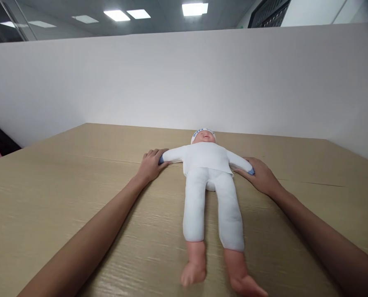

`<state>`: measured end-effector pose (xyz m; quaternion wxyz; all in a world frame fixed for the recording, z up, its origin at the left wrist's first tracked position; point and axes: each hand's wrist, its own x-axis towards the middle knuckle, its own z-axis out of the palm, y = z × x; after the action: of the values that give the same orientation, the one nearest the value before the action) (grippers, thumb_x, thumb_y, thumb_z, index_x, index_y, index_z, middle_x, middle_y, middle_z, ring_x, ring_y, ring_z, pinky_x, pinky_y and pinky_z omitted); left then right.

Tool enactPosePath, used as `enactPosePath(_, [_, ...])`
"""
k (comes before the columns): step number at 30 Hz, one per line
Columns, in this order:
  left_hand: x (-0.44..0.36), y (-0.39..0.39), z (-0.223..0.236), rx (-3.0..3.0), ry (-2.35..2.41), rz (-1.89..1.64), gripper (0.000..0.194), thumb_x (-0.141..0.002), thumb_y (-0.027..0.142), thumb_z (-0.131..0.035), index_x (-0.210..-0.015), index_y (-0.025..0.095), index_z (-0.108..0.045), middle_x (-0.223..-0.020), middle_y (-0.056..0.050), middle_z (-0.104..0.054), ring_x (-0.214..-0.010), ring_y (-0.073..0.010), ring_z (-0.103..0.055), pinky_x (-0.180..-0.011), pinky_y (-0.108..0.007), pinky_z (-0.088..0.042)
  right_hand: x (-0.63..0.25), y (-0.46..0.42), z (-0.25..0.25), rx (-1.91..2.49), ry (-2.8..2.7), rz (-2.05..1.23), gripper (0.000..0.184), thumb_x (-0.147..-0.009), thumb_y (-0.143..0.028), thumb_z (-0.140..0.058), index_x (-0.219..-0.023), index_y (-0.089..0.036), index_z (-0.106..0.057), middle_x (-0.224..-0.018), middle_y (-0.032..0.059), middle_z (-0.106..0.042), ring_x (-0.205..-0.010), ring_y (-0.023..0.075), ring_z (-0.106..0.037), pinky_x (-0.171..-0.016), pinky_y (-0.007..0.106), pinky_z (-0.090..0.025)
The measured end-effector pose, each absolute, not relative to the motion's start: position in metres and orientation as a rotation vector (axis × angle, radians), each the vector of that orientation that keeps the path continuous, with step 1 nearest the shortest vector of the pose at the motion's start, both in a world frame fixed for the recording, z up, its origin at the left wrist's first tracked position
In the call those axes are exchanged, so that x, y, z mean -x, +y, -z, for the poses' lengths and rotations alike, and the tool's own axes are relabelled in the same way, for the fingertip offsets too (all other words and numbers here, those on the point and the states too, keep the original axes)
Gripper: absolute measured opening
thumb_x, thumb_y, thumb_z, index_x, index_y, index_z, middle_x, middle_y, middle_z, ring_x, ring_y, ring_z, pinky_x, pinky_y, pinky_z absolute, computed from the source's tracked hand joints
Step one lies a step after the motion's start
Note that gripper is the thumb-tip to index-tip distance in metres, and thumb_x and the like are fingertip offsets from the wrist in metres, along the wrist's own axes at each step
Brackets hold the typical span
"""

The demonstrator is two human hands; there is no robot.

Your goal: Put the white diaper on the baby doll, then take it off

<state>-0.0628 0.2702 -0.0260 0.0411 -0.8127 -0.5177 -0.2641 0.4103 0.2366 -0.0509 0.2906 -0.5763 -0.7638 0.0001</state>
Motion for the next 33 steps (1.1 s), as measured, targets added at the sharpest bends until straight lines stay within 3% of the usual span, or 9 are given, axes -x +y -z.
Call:
enactPosePath(6, [0.066, 0.269, 0.03, 2.467, -1.62, 0.84, 0.053, -0.105, 0.05, -0.069, -0.153, 0.03, -0.059, -0.136, -0.009, -0.069, -0.126, -0.035, -0.059, -0.106, -0.047, -0.044, -0.419, 0.242, 0.06, 1.5, -2.075, 0.109, 0.074, -0.101, -0.08, -0.048, -0.142, -0.02, -0.063, -0.135, 0.0165, -0.071, -0.116, 0.0377, -0.066, -0.102, 0.052, -0.052])
enactPosePath(9, [0.071, 0.266, 0.032, 2.46, -1.619, 0.86, 0.054, -0.104, 0.049, -0.069, -0.154, 0.031, -0.058, -0.136, -0.009, -0.068, -0.125, -0.0348, -0.059, -0.106, -0.048, -0.046, -0.426, 0.238, 0.07, 1.515, -2.098, 0.125, 0.076, -0.104, -0.075, -0.044, -0.158, -0.022, -0.049, -0.151, 0.0157, -0.063, -0.129, 0.0405, -0.062, -0.109, 0.057, -0.05])
enactPosePath(15, [0.084, 0.254, 0.034, 2.451, -1.567, 0.903, 0.052, -0.104, 0.035, -0.068, -0.154, 0.029, -0.057, -0.144, -0.01, -0.063, -0.129, -0.0327, -0.058, -0.111, -0.047, -0.047, -0.443, 0.223, 0.091, 1.517, -2.099, 0.143, 0.07, -0.109, -0.063, -0.037, -0.166, -0.022, -0.036, -0.164, 0.0141, -0.052, -0.146, 0.0377, -0.052, -0.121, 0.058, -0.044])
enactPosePath(21, [0.084, 0.255, 0.034, 2.427, -1.554, 0.91, 0.04, -0.104, 0.032, -0.069, -0.143, 0.029, -0.065, -0.138, -0.009, -0.067, -0.123, -0.034, -0.06, -0.106, -0.049, -0.048, -0.441, 0.22, 0.085, 1.628, -2.071, 0.259, 0.063, -0.111, -0.059, -0.035, -0.16, -0.022, -0.048, -0.15, 0.0132, -0.065, -0.132, 0.0371, -0.061, -0.114, 0.057, -0.047])
enactPosePath(24, [0.084, 0.258, 0.035, 2.425, -1.552, 0.91, 0.039, -0.104, 0.033, -0.068, -0.142, 0.029, -0.066, -0.135, -0.009, -0.069, -0.12, -0.0339, -0.061, -0.104, -0.048, -0.049, -0.439, 0.223, 0.084, 1.656, -2.052, 0.348, 0.061, -0.112, -0.055, -0.034, -0.161, -0.023, -0.05, -0.143, 0.0148, -0.068, -0.127, 0.0364, -0.063, -0.113, 0.057, -0.044])
enactPosePath(28, [0.086, 0.259, 0.035, 2.431, -1.541, 0.919, 0.038, -0.104, 0.034, -0.068, -0.142, 0.03, -0.066, -0.131, -0.009, -0.071, -0.117, -0.033, -0.062, -0.103, -0.046, -0.049, -0.44, 0.229, 0.086, 1.637, -2.061, 0.343, 0.061, -0.111, -0.053, -0.037, -0.163, -0.023, -0.05, -0.137, 0.0151, -0.071, -0.12, 0.0354, -0.065, -0.104, 0.052, -0.049])
enactPosePath(33, [0.088, 0.257, 0.035, 2.442, -1.508, 0.95, 0.043, -0.102, 0.036, -0.069, -0.143, 0.027, -0.067, -0.131, -0.009, -0.071, -0.118, -0.0324, -0.063, -0.103, -0.046, -0.051, -0.439, 0.23, 0.09, 1.618, -2.003, 0.315, 0.063, -0.109, -0.048, -0.042, -0.166, -0.021, -0.046, -0.143, 0.0166, -0.068, -0.124, 0.0375, -0.063, -0.108, 0.056, -0.05])
